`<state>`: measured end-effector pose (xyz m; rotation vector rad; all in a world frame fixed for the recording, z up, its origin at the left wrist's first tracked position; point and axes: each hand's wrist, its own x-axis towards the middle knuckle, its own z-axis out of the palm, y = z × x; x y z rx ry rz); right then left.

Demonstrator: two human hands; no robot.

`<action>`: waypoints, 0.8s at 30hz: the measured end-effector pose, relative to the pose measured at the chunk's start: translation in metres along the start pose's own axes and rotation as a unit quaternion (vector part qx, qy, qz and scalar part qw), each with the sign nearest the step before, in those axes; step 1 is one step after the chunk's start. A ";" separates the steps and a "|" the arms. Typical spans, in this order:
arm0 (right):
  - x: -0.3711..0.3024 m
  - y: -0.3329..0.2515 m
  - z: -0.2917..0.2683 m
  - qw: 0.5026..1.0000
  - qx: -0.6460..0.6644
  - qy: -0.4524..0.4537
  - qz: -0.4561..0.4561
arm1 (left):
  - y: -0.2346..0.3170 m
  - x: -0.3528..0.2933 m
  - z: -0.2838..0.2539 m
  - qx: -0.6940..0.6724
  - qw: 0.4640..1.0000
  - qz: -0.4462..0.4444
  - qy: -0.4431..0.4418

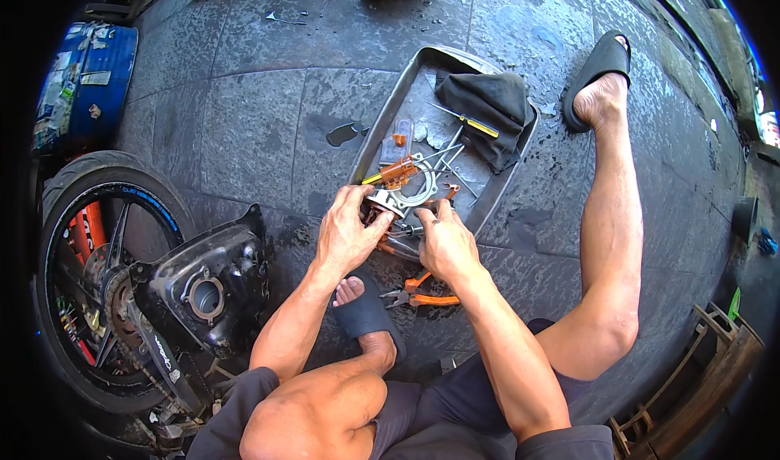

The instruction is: Inspecting and repairing a motorcycle fuel pump assembly.

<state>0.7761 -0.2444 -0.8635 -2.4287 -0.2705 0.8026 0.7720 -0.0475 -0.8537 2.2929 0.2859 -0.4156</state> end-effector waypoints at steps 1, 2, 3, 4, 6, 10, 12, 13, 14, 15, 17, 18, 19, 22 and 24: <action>0.003 -0.001 -0.002 1.000 -0.006 -0.003 -0.004 | -0.008 -0.002 0.004 0.006 0.998 0.045 0.041; 0.005 0.001 -0.005 1.000 -0.008 -0.003 -0.003 | -0.006 -0.003 0.004 0.009 0.993 0.091 0.081; 0.009 0.004 -0.009 0.999 -0.001 0.033 0.013 | 0.000 -0.006 0.002 0.059 0.985 0.124 0.101; 0.015 0.009 -0.014 0.997 0.006 0.070 0.030 | 0.004 -0.010 0.002 0.071 0.980 0.160 0.096; 0.032 0.026 -0.033 0.958 0.057 0.279 0.017 | 0.017 -0.015 0.006 0.159 0.950 0.264 0.048; 0.075 0.036 -0.075 0.880 0.077 0.446 0.143 | 0.015 -0.014 0.030 0.343 0.894 0.289 -0.015; 0.091 0.052 -0.087 0.868 0.041 0.476 0.136 | 0.015 -0.010 0.035 0.334 0.896 0.292 -0.023; 0.098 0.059 -0.093 0.864 0.034 0.477 0.157 | 0.016 -0.009 0.035 0.329 0.898 0.291 -0.032; 0.101 0.060 -0.101 0.861 0.027 0.476 0.178 | 0.018 -0.007 0.034 0.328 0.898 0.290 -0.032; 0.097 0.062 -0.112 0.880 0.031 0.428 0.202 | 0.025 -0.006 0.030 0.260 0.925 0.276 -0.014; 0.108 0.086 -0.121 0.903 0.126 0.361 0.194 | 0.039 0.000 0.023 0.147 0.951 0.267 0.060; 0.110 0.089 -0.123 0.894 0.198 0.371 0.156 | 0.044 0.003 0.022 0.144 0.950 0.270 0.061; 0.101 0.097 -0.131 0.886 0.230 0.389 0.101 | 0.049 0.005 0.022 0.065 0.963 0.252 0.066; 0.068 0.044 -0.162 0.858 0.278 0.432 -0.004 | 0.060 0.014 0.011 -0.011 0.962 0.251 0.103; 0.045 0.016 -0.179 0.828 0.344 0.444 -0.005 | 0.079 0.022 0.014 -0.126 0.954 0.257 0.091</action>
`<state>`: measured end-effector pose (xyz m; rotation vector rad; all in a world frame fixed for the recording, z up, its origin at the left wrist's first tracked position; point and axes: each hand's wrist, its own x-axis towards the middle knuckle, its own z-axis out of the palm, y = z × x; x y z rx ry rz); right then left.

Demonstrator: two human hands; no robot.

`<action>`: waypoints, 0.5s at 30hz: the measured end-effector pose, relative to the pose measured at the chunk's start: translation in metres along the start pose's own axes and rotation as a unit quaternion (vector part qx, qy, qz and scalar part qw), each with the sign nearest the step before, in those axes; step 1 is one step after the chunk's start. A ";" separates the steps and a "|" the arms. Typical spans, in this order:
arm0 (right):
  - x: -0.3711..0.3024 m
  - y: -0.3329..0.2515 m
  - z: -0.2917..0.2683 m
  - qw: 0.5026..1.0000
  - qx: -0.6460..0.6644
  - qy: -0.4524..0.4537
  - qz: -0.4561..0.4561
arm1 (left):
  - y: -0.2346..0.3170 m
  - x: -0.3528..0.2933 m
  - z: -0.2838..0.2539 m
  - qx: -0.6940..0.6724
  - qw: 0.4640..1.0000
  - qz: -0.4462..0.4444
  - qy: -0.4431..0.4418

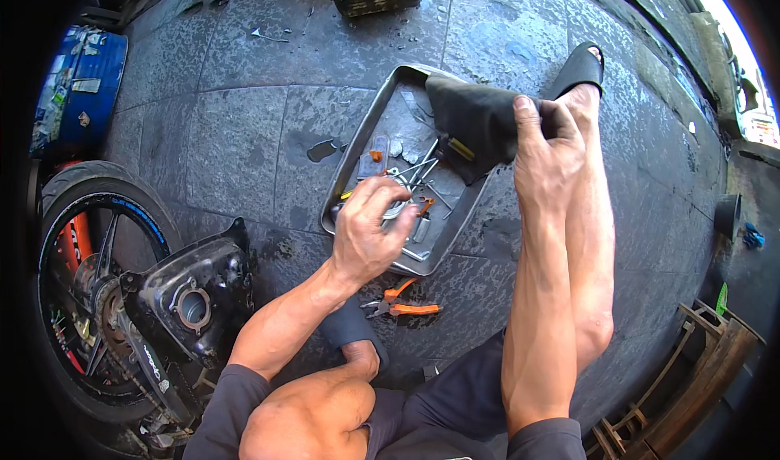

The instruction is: Inspecting and repairing a motorcycle fuel pump assembly.

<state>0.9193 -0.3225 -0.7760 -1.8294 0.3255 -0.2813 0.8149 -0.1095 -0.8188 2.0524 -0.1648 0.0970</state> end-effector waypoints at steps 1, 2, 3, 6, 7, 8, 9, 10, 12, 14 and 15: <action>-0.006 -0.014 -0.005 1.000 -0.001 0.003 -0.006 | 0.012 0.009 0.005 0.010 0.999 0.040 0.010; -0.010 -0.025 -0.010 0.998 0.049 0.000 0.025 | 0.025 0.019 0.015 -0.009 0.998 0.054 0.032; -0.015 -0.036 -0.015 0.993 0.101 -0.004 0.057 | 0.038 0.031 0.023 0.007 0.996 0.072 0.053; -0.034 -0.063 -0.024 0.976 0.211 0.017 0.050 | 0.062 0.061 0.042 0.034 0.990 0.112 0.085; -0.039 -0.072 -0.026 0.970 0.235 0.027 0.052 | 0.068 0.068 0.043 0.042 0.987 0.128 0.091; -0.041 -0.079 -0.036 0.970 0.236 0.031 0.045 | 0.075 0.075 0.042 0.039 0.986 0.136 0.091; -0.042 -0.083 -0.047 0.960 0.276 0.009 0.037 | 0.080 0.080 0.039 0.019 0.989 0.142 0.045; -0.044 -0.088 -0.054 0.948 0.317 -0.015 0.030 | 0.085 0.085 0.035 0.002 0.989 0.146 -0.003; -0.060 -0.093 -0.057 0.889 0.454 -0.036 0.050 | 0.108 0.093 0.021 -0.069 0.986 0.131 0.071; -0.083 -0.065 -0.037 0.845 0.500 0.065 0.179 | 0.124 0.081 0.018 -0.021 0.989 0.141 0.029; -0.085 -0.053 -0.041 0.843 0.501 0.073 0.180 | 0.136 0.067 0.027 -0.010 0.990 0.132 -0.047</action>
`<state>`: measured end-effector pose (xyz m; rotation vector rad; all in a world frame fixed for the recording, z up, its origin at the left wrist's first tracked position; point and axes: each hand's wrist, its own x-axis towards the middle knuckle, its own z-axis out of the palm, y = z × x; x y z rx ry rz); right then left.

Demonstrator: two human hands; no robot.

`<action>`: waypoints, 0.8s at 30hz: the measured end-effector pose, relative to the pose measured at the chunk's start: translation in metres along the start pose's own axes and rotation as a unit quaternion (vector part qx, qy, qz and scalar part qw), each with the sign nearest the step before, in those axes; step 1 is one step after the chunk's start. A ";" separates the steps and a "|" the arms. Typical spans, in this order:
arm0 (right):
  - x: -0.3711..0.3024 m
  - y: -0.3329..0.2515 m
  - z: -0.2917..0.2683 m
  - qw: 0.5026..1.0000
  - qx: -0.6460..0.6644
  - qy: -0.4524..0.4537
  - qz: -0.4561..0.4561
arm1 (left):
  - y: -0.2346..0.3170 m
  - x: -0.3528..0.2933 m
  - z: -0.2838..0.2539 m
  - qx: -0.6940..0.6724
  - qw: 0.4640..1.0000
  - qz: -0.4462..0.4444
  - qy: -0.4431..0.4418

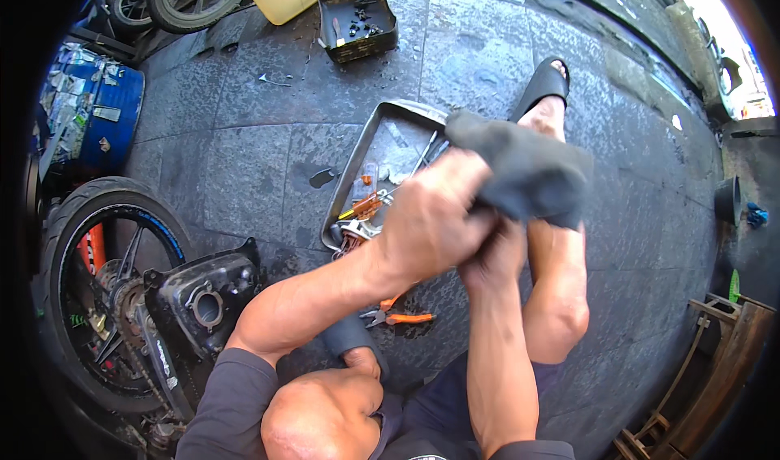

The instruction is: Inspecting and repairing a motorcycle fuel pump assembly.

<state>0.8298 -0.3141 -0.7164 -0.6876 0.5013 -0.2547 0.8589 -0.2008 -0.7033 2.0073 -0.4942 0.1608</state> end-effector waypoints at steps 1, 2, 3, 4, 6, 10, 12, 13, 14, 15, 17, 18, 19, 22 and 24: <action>0.008 0.005 -0.013 0.991 -0.105 -0.069 -0.034 | 0.007 -0.010 0.004 0.005 0.993 0.022 -0.118; 0.016 0.013 -0.024 0.967 -0.205 -0.134 -0.066 | 0.012 -0.021 0.001 -0.015 0.989 0.069 -0.130; 0.028 0.024 -0.032 0.929 -0.298 -0.201 -0.093 | 0.009 -0.029 -0.007 -0.031 0.983 0.115 -0.140; 0.039 0.032 -0.039 0.875 -0.389 -0.263 -0.119 | -0.005 -0.037 -0.017 -0.026 0.989 0.085 -0.115; 0.051 0.051 -0.037 0.765 -0.529 -0.319 -0.180 | -0.047 -0.065 -0.052 0.087 0.991 -0.050 -0.088; 0.033 0.002 -0.005 0.537 -0.724 -0.262 -0.343 | -0.111 -0.142 -0.041 0.308 0.921 -0.028 -0.238; 0.022 0.002 -0.007 0.445 -0.769 -0.240 -0.390 | -0.126 -0.161 -0.032 0.361 0.894 0.004 -0.265; 0.017 0.012 -0.011 0.454 -0.769 -0.238 -0.381 | -0.131 -0.170 -0.031 0.391 0.877 0.012 -0.278; 0.012 0.014 -0.014 0.449 -0.778 -0.230 -0.374 | -0.132 -0.173 -0.023 0.406 0.875 0.030 -0.261; 0.007 0.016 -0.017 0.443 -0.786 -0.223 -0.368 | -0.135 -0.174 -0.019 0.403 0.877 0.032 -0.261; -0.002 0.019 -0.023 0.434 -0.800 -0.211 -0.357 | -0.137 -0.173 -0.015 0.432 0.851 -0.026 -0.296; -0.005 0.019 -0.025 0.430 -0.805 -0.207 -0.353 | -0.140 -0.173 -0.014 0.417 0.856 -0.028 -0.303; -0.010 0.020 -0.026 0.429 -0.809 -0.204 -0.348 | -0.141 -0.173 -0.016 0.419 0.856 -0.030 -0.301; -0.020 0.013 -0.044 0.394 -0.875 -0.200 -0.200 | -0.139 -0.163 0.003 0.336 0.897 -0.028 -0.284; -0.042 0.054 -0.076 0.452 -0.841 -0.213 -0.208 | -0.138 -0.177 -0.024 0.285 0.949 -0.063 -0.115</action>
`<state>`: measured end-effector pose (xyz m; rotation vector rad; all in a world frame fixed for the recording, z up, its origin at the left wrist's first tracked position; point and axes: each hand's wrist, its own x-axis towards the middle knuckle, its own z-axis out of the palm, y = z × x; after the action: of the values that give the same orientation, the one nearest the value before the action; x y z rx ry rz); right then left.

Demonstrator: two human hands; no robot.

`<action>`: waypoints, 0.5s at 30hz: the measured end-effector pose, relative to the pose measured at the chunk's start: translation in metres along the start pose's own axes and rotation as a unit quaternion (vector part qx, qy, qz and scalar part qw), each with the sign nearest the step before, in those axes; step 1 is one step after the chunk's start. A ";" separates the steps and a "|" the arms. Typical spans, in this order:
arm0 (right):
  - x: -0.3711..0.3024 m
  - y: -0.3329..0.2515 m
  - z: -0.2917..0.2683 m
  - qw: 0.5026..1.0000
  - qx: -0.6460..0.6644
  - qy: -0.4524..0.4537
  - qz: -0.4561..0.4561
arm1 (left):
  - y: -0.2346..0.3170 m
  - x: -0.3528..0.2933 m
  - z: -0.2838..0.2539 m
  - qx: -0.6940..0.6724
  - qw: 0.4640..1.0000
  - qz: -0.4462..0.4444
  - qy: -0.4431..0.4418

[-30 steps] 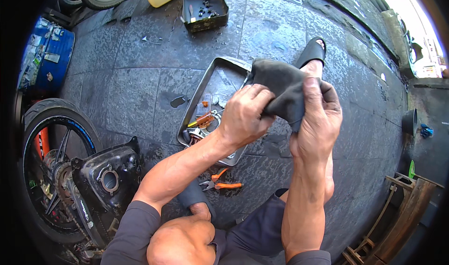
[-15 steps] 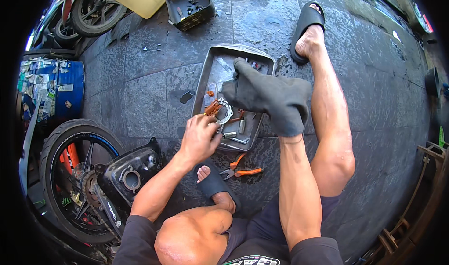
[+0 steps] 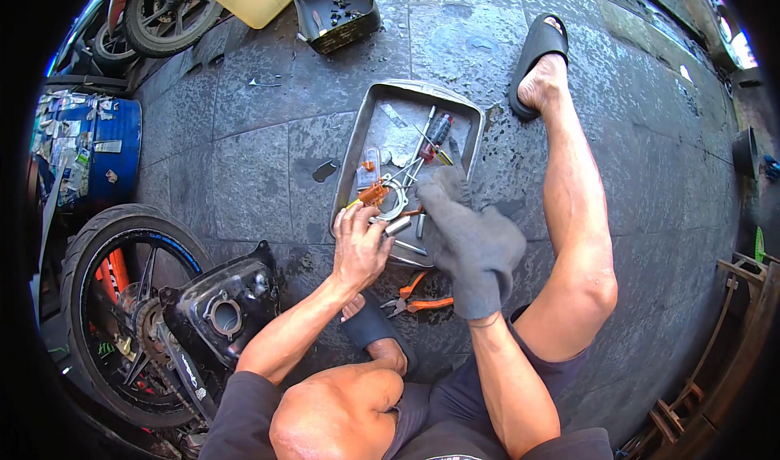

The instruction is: Inspecting and repairing a motorcycle fuel pump assembly.

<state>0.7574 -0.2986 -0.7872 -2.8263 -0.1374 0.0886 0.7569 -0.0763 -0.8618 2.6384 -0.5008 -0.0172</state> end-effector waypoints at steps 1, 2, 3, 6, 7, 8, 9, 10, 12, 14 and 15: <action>-0.011 -0.001 0.018 1.000 0.019 0.009 -0.002 | -0.002 -0.004 -0.001 0.003 1.000 -0.005 0.002; -0.022 0.000 0.034 0.999 0.038 0.020 -0.006 | -0.001 -0.005 -0.001 -0.069 0.995 -0.044 0.057; -0.028 -0.008 0.052 0.998 0.057 0.029 -0.010 | 0.001 -0.006 0.000 -0.140 0.981 -0.082 0.111; -0.021 -0.040 0.109 0.993 0.101 0.055 -0.018 | 0.006 -0.003 0.015 -0.157 0.971 -0.098 0.148; -0.026 -0.035 0.126 0.991 0.117 0.063 -0.022 | 0.003 -0.006 0.018 -0.153 0.972 -0.099 0.146; -0.022 -0.038 0.130 0.991 0.113 0.060 -0.028 | 0.004 -0.006 0.019 -0.143 0.974 -0.092 0.152; -0.018 -0.041 0.136 0.996 0.057 0.057 -0.044 | 0.003 -0.006 0.019 -0.146 0.972 -0.097 0.157; -0.013 -0.043 0.142 0.997 0.000 0.053 -0.059 | 0.002 -0.007 0.020 -0.141 0.975 -0.079 0.156; -0.006 -0.055 0.152 0.989 -0.106 0.044 -0.088 | -0.002 -0.009 0.023 -0.128 0.978 -0.062 0.154; -0.005 -0.057 0.153 0.999 -0.016 -0.002 -0.051 | -0.003 -0.010 0.026 -0.128 0.978 -0.065 0.149; -0.006 -0.057 0.154 0.998 -0.018 -0.006 -0.055 | -0.003 -0.010 0.026 -0.125 0.980 -0.062 0.142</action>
<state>0.7349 -0.1988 -0.9162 -2.8469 -0.2992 0.0789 0.7467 -0.0813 -0.8870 2.3678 -0.2201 0.2398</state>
